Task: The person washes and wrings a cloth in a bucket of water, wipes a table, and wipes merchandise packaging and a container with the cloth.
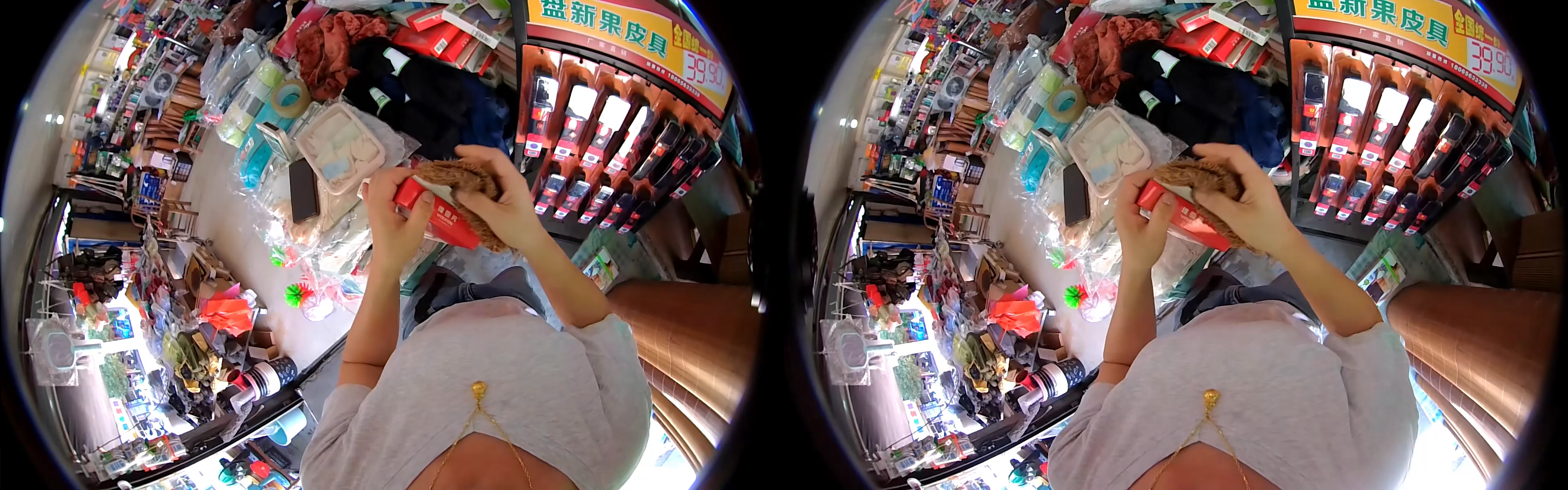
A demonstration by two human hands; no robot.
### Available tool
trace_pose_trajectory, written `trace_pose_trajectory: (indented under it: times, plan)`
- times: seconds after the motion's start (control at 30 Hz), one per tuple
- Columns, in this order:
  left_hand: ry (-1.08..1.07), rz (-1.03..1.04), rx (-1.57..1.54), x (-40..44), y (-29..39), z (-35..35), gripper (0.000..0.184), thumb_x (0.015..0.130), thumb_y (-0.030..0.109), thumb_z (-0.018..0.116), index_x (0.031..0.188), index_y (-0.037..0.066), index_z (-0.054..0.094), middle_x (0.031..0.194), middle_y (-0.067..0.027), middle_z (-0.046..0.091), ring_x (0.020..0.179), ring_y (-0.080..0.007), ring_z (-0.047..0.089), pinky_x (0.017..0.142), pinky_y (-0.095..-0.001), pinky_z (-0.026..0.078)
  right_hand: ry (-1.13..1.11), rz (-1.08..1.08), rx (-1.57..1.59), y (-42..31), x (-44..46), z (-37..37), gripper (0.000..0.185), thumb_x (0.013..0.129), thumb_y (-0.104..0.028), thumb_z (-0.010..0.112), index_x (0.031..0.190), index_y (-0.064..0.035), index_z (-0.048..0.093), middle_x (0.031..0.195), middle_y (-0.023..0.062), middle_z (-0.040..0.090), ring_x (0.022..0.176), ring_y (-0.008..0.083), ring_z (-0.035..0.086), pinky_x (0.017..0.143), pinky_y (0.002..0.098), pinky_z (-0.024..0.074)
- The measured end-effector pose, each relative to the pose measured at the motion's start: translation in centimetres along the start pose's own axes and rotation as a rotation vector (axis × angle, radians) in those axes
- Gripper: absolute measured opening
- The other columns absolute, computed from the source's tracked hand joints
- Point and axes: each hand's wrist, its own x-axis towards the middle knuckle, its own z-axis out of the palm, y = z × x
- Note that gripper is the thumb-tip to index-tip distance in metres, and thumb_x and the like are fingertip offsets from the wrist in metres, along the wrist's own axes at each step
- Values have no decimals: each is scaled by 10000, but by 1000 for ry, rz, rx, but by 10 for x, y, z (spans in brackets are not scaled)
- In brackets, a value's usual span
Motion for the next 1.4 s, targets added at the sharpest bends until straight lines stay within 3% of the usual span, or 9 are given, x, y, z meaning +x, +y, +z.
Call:
trace_pose_trajectory:
  times: [0.1,0.17,0.37,0.47,0.53,0.8,1.23,1.33,1.4]
  plan:
    - [97,-23,-61,-5,-4,-6,252,710,78,608,948,39,536,900,-65,532,833,-185,505,836,-318,353,170,-79,26,7,-3,-23,466,765,38,524,1219,-54,473,1070,70,561,953,120,533,804,244,445]
    - [174,-99,-179,-6,-7,-16,236,729,69,593,952,28,529,912,-65,527,837,-158,498,813,-284,372,357,33,429,1,0,-38,331,796,-6,500,1125,-39,516,1049,64,569,913,143,561,795,258,459]
    - [440,-77,-466,-6,5,-22,250,801,94,533,1029,10,473,1030,-116,509,1026,-213,481,912,-335,361,-94,394,156,28,-32,-30,339,802,-237,644,1038,-34,512,824,44,584,764,100,538,693,245,442]
    - [406,-67,-423,-11,4,-16,257,802,98,531,1034,12,463,1064,-132,502,1060,-236,471,947,-364,340,-29,264,163,23,-31,-10,368,803,-240,645,1079,-37,510,799,40,579,753,98,543,678,248,442]
    - [397,-68,-405,-12,-1,-14,254,801,100,534,1029,13,464,1071,-136,500,1063,-238,469,953,-370,335,-115,442,44,11,-19,-13,405,803,-251,595,1130,-36,496,960,35,556,920,97,516,820,235,406]
    - [282,-249,-327,-19,-8,-18,421,681,52,707,1018,22,456,1121,-157,485,1090,-227,457,921,-332,356,-180,474,-2,36,-10,-4,288,833,-226,579,1044,-32,547,916,20,548,848,85,496,747,230,406]
    - [458,-280,-401,-36,-32,-8,399,699,-35,659,1024,59,447,1201,-174,453,1061,-200,466,884,-299,407,-105,565,75,65,-6,16,168,799,-134,551,931,-30,550,875,27,529,837,86,492,735,222,396]
    - [451,-299,-352,-37,-34,-7,403,694,-40,653,1025,60,446,1198,-173,457,1062,-200,465,885,-299,401,-94,561,37,68,-5,18,143,784,-116,552,896,-26,551,843,25,533,809,82,496,714,220,397]
    - [441,-280,-309,-36,-33,-6,402,683,-30,665,1014,54,453,1185,-173,467,1063,-201,464,888,-298,393,-55,516,29,78,-7,19,137,783,-133,599,850,-35,531,685,23,535,551,79,511,479,223,402]
